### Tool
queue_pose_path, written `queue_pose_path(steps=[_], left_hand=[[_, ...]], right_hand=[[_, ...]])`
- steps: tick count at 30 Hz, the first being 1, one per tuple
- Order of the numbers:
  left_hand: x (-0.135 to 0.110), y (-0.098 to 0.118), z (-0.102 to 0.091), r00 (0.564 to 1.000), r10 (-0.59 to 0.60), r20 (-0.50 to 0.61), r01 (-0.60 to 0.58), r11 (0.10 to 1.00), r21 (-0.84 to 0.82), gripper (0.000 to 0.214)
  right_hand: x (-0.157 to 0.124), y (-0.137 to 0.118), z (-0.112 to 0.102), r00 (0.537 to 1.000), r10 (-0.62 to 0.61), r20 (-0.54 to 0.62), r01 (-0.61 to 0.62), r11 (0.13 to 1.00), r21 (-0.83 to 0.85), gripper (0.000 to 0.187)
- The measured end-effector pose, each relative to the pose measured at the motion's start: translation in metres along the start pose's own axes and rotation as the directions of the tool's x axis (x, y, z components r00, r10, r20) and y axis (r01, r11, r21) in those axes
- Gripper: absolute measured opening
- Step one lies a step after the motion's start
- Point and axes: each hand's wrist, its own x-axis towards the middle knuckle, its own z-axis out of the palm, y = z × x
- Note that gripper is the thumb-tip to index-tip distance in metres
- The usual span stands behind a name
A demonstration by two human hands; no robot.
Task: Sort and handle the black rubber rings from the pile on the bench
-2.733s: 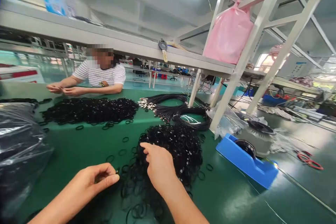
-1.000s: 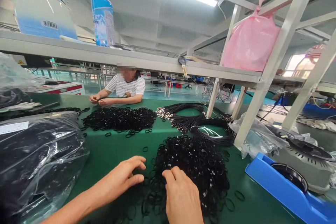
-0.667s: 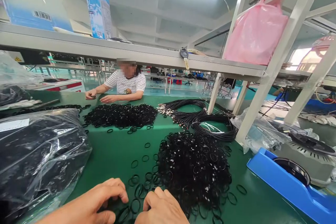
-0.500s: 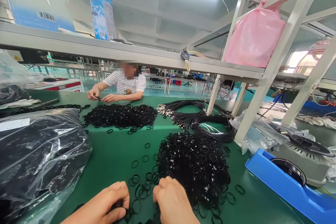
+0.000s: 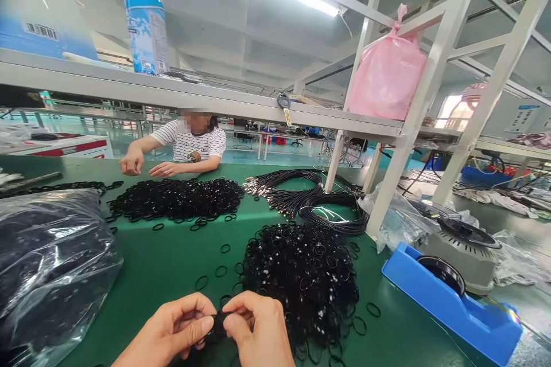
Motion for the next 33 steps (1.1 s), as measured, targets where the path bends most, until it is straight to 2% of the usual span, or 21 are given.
queue_pose_path(steps=[3,8,11,14,17,21,24,28,31,33], left_hand=[[0.005,-0.001,0.001,0.999,0.009,-0.045,-0.008,1.0,0.015,0.033],[0.012,0.003,0.003,0.983,0.115,-0.145,-0.094,0.986,0.141,0.026],[0.014,0.008,0.005,0.987,0.114,-0.116,-0.097,0.985,0.14,0.025],[0.015,0.011,0.007,0.993,0.1,-0.065,-0.094,0.992,0.089,0.026],[0.013,0.009,0.008,0.997,0.079,-0.013,-0.078,0.996,0.041,0.03],[0.01,0.005,0.005,0.997,0.04,-0.06,-0.038,0.999,0.034,0.035],[0.009,0.005,0.002,0.994,0.043,-0.1,-0.039,0.999,0.038,0.034],[0.007,0.008,0.001,0.998,0.027,-0.061,-0.02,0.994,0.106,0.028],[0.004,0.011,-0.001,0.992,0.07,-0.106,-0.043,0.972,0.233,0.031],[0.003,0.013,-0.005,0.986,0.103,-0.129,-0.058,0.948,0.313,0.03]], right_hand=[[0.004,0.007,-0.003,1.0,0.018,-0.024,-0.017,1.0,0.022,0.017],[0.005,0.013,-0.006,1.0,-0.002,-0.017,0.001,0.997,-0.071,0.019],[0.002,0.019,-0.004,1.0,0.007,-0.03,-0.009,0.998,-0.066,0.029],[0.001,0.02,-0.002,1.0,-0.017,-0.003,0.017,1.0,0.016,0.038],[0.002,0.012,-0.003,1.0,0.004,0.028,-0.005,0.999,0.033,0.028],[0.004,-0.004,-0.015,0.999,0.054,0.006,-0.053,0.991,-0.121,0.01],[0.004,-0.008,-0.023,0.997,-0.051,-0.062,0.03,0.954,-0.297,0.016],[0.001,-0.007,-0.028,0.974,-0.211,-0.084,0.143,0.858,-0.494,0.019],[-0.004,-0.012,-0.033,0.97,-0.24,-0.029,0.189,0.826,-0.53,0.025],[-0.008,-0.019,-0.038,0.971,-0.218,0.098,0.236,0.815,-0.53,0.024]])
